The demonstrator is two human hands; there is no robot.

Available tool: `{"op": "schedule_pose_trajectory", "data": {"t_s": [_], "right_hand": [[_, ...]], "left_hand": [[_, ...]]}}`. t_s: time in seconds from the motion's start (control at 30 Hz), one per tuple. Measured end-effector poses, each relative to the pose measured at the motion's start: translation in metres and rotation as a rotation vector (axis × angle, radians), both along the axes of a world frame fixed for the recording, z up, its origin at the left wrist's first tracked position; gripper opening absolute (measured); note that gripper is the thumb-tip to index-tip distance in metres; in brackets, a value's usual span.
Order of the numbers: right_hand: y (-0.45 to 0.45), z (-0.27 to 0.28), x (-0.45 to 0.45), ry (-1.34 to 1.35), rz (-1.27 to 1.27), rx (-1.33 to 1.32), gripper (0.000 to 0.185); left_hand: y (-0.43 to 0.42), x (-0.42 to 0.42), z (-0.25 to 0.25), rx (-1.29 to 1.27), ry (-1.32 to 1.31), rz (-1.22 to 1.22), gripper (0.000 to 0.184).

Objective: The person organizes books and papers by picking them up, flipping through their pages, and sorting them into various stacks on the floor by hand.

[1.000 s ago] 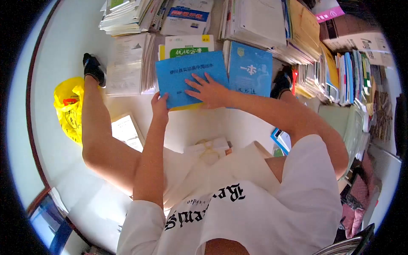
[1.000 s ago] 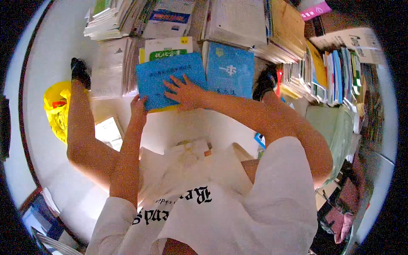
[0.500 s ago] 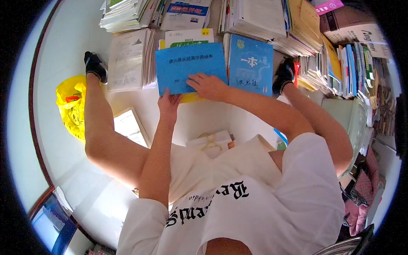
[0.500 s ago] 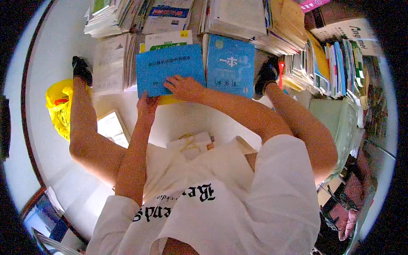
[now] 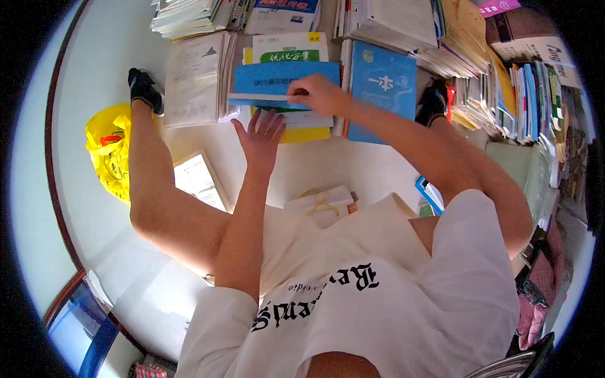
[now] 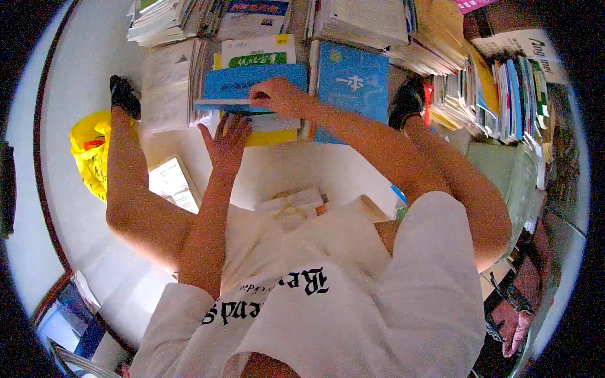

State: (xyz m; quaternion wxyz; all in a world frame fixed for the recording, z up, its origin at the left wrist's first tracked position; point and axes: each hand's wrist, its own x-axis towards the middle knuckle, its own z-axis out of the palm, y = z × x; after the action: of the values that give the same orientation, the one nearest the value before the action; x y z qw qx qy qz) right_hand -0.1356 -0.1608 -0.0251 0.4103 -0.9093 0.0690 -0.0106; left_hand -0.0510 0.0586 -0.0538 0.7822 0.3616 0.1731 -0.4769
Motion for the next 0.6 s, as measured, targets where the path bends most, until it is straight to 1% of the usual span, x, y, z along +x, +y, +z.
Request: {"op": "schedule_pose_trajectory", "data": {"t_s": [0.07, 0.1, 0.13, 0.17, 0.2, 0.27, 0.3, 0.33, 0.37, 0.4, 0.43, 0.47, 0.5, 0.53, 0.6], "right_hand": [[-0.01, -0.002, 0.002, -0.005, -0.012, 0.057, 0.019], [-0.013, -0.006, 0.002, 0.008, -0.001, 0.097, 0.02], [-0.015, -0.011, 0.002, 0.02, 0.01, 0.138, 0.021], [-0.016, -0.016, 0.001, 0.025, 0.008, 0.146, 0.021], [-0.014, -0.023, 0.0, 0.004, -0.021, 0.133, 0.021], [-0.02, -0.033, 0.004, -0.021, -0.049, 0.124, 0.021], [-0.026, -0.036, 0.007, 0.027, -0.089, 0.158, 0.022], [-0.026, -0.03, 0.008, 0.075, -0.128, 0.193, 0.023], [-0.032, -0.022, 0.009, 0.138, -0.117, 0.154, 0.023], [-0.033, -0.027, 0.008, 0.139, -0.114, 0.164, 0.023], [-0.04, -0.03, 0.01, 0.078, -0.149, 0.188, 0.023], [-0.045, -0.033, 0.01, 0.018, -0.184, 0.21, 0.023], [-0.045, -0.01, 0.008, 0.028, -0.176, 0.146, 0.025], [-0.049, -0.002, 0.01, 0.028, -0.177, 0.147, 0.025], [-0.054, 0.008, 0.013, 0.139, -0.223, 0.157, 0.027]], "left_hand": [[-0.002, -0.003, 0.004, -0.017, 0.028, 0.012, 0.098], [-0.001, -0.002, 0.0, -0.012, 0.033, 0.012, 0.098], [-0.001, 0.0, -0.005, -0.062, 0.055, 0.028, 0.098], [0.002, 0.0, -0.01, -0.11, 0.076, 0.043, 0.099], [0.005, -0.001, -0.011, -0.099, 0.081, 0.04, 0.099], [0.01, 0.0, -0.014, -0.312, -0.002, 0.007, 0.097], [0.016, 0.002, -0.026, -0.373, 0.06, 0.031, 0.087], [0.015, 0.003, -0.023, -0.363, 0.061, 0.033, 0.087], [0.013, 0.002, -0.02, -0.25, 0.006, 0.016, 0.075], [0.011, 0.001, -0.02, -0.139, -0.05, -0.002, 0.063], [0.01, 0.0, -0.029, -0.135, -0.052, -0.002, 0.063], [0.011, -0.003, -0.041, -0.001, -0.112, 0.051, 0.051], [0.013, -0.005, -0.05, 0.133, -0.171, 0.103, 0.04], [0.013, -0.006, -0.052, 0.135, -0.171, 0.101, 0.04], [0.015, -0.005, -0.052, 0.082, -0.187, 0.118, 0.035]]}}
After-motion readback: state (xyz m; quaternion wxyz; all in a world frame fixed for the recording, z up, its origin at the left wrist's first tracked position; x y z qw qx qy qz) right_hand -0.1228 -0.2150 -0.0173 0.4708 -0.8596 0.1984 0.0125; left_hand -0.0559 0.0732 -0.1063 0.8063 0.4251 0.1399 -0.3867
